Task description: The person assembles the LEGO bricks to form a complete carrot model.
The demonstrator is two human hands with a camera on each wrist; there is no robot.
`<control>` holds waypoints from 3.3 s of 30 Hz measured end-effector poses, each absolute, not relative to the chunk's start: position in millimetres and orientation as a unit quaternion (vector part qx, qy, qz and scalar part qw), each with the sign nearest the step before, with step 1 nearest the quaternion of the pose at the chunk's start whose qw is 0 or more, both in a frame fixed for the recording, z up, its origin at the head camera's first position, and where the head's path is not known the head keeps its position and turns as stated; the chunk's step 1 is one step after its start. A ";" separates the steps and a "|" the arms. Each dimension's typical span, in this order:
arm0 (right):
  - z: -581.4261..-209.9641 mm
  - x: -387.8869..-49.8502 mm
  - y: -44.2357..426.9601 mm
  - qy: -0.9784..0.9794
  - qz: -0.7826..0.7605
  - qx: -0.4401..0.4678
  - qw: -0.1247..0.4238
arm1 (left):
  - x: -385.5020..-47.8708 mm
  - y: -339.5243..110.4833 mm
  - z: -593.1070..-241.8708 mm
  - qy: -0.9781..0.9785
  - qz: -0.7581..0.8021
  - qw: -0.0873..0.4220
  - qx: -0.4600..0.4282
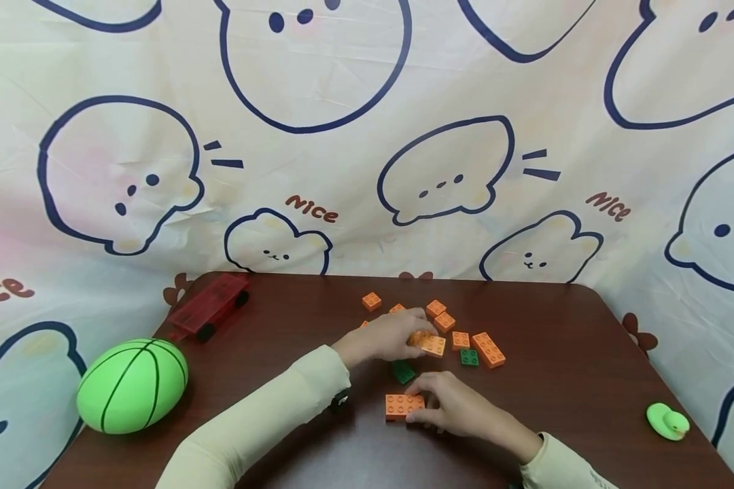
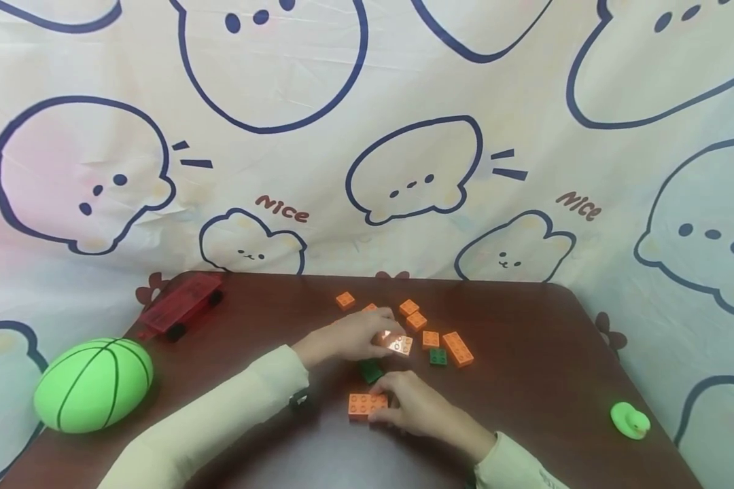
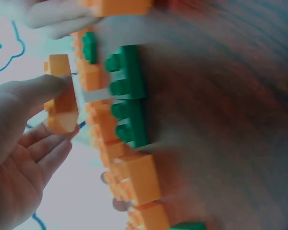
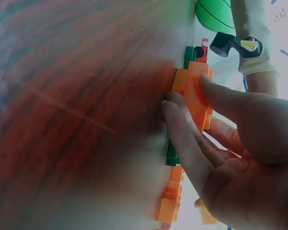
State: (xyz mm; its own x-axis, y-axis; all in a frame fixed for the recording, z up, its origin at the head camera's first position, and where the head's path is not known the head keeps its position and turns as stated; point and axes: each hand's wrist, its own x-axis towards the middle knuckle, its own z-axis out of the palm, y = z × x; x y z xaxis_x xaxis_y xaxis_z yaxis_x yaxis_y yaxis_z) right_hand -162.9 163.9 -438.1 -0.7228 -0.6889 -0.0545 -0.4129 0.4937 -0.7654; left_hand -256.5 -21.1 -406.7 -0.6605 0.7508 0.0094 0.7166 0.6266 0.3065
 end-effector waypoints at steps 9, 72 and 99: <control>-438.5 -163.8 163.5 0.842 -0.394 -0.301 0.213 | -239.9 -54.1 -387.3 0.886 0.259 0.082 0.376; -439.0 -163.8 163.1 0.855 -0.371 -0.314 0.182 | -164.5 -97.6 -426.0 0.843 0.390 0.159 0.335; -439.0 -167.0 164.4 0.871 -0.342 -0.313 0.161 | -162.4 -89.2 -423.0 0.850 0.366 0.127 0.358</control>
State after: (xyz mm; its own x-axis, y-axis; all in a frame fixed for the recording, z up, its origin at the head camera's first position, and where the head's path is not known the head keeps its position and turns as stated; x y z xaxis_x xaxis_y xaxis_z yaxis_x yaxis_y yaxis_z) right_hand -167.0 164.4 -439.0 -0.7520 -0.6557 -0.0666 -0.4358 0.5705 -0.6961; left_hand -162.4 -89.2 -423.0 -0.7122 0.7005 0.0463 0.5150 0.4766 0.7124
